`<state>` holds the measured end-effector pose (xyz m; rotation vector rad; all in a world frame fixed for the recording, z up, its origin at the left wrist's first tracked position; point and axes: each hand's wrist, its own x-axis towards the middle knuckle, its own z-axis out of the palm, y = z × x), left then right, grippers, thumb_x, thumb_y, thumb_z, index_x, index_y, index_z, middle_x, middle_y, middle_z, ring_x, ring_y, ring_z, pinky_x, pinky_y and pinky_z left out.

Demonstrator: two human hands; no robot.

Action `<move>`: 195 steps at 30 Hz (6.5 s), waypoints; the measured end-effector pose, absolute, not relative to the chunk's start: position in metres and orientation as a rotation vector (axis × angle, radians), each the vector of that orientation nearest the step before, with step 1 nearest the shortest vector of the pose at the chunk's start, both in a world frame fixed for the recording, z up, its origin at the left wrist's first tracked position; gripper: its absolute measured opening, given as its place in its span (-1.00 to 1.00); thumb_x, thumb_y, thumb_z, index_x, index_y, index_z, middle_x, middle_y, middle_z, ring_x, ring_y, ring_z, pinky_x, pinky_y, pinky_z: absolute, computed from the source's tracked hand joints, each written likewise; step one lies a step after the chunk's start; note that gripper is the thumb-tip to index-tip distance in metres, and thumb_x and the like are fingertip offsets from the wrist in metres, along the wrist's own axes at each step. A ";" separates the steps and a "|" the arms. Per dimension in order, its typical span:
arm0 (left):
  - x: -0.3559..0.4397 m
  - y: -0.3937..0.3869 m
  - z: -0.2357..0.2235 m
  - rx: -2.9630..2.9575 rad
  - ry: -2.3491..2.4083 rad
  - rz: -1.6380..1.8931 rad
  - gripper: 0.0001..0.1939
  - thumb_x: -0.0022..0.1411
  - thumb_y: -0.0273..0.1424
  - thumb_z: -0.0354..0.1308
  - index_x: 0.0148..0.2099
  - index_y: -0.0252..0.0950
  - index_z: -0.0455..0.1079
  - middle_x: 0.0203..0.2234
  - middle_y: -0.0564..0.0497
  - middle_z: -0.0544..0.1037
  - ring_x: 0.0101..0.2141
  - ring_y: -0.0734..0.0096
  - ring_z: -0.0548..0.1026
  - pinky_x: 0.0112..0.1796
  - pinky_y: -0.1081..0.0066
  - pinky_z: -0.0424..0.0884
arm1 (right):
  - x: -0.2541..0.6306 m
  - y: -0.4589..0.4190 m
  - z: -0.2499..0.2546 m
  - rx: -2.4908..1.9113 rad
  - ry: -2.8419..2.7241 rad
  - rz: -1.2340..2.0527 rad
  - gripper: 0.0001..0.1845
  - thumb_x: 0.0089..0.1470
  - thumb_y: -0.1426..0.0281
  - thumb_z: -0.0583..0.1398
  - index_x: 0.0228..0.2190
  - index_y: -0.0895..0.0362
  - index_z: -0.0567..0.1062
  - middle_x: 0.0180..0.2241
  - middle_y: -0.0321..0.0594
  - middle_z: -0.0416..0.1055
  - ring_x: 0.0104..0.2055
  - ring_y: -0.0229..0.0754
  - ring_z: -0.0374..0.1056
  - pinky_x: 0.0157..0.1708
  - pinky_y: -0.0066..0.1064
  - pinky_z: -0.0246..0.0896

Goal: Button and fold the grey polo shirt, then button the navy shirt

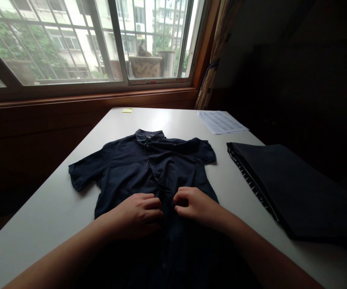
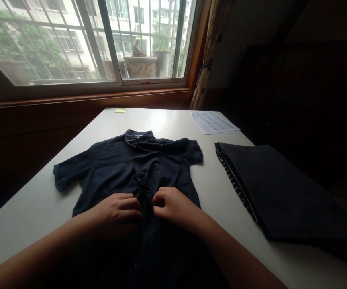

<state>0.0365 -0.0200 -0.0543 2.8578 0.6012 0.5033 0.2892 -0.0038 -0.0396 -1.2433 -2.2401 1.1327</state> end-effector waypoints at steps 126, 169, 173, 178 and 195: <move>0.035 -0.029 -0.054 3.178 0.581 0.668 -0.90 0.40 -0.50 0.06 -0.23 -0.29 0.35 -0.46 0.08 0.38 -0.50 0.47 0.30 -0.50 0.35 0.18 | 0.276 -0.013 -0.039 -1.139 -1.894 1.694 -0.79 -0.08 0.37 0.36 -0.32 0.15 0.67 -0.42 -0.28 0.53 -0.37 -0.24 0.39 -0.38 -0.48 0.24; 0.033 -0.019 -0.065 2.941 0.586 0.881 -0.89 0.41 -0.48 0.07 -0.14 -0.32 0.42 -0.31 -0.03 0.52 -0.40 0.46 0.49 -0.35 0.43 0.45 | 0.275 -0.017 -0.040 -1.144 -1.841 1.709 -0.80 -0.05 0.32 0.39 -0.37 0.17 0.59 -0.48 -0.34 0.44 -0.43 -0.30 0.31 -0.43 -0.50 0.14; 0.032 -0.017 -0.063 2.950 0.584 0.886 -0.90 0.39 -0.48 0.10 -0.09 -0.31 0.42 -0.29 -0.02 0.52 -0.39 0.44 0.47 -0.36 0.42 0.44 | 0.279 -0.015 -0.034 -1.145 -2.009 1.519 -0.87 0.02 0.35 0.34 -0.36 0.15 0.59 -0.43 -0.31 0.44 -0.39 -0.27 0.33 -0.41 -0.49 0.17; 0.034 -0.016 -0.061 2.864 0.673 0.890 -0.87 0.43 -0.45 0.05 -0.09 -0.29 0.43 -0.30 -0.01 0.51 -0.38 0.44 0.45 -0.33 0.42 0.42 | 0.278 -0.017 -0.030 -1.152 -2.175 1.218 -0.75 0.13 0.17 0.30 -0.35 0.12 0.58 -0.31 -0.27 0.43 -0.30 -0.25 0.37 -0.30 -0.45 0.23; 0.031 -0.020 -0.058 2.836 0.615 0.691 -0.88 0.36 -0.39 0.15 -0.06 -0.24 0.42 -0.25 -0.01 0.51 -0.32 0.41 0.48 -0.26 0.36 0.40 | 0.274 -0.017 -0.041 -1.194 -2.200 1.165 -0.89 0.08 0.38 0.30 -0.41 0.16 0.62 -0.45 -0.32 0.37 -0.42 -0.30 0.32 -0.44 -0.48 0.11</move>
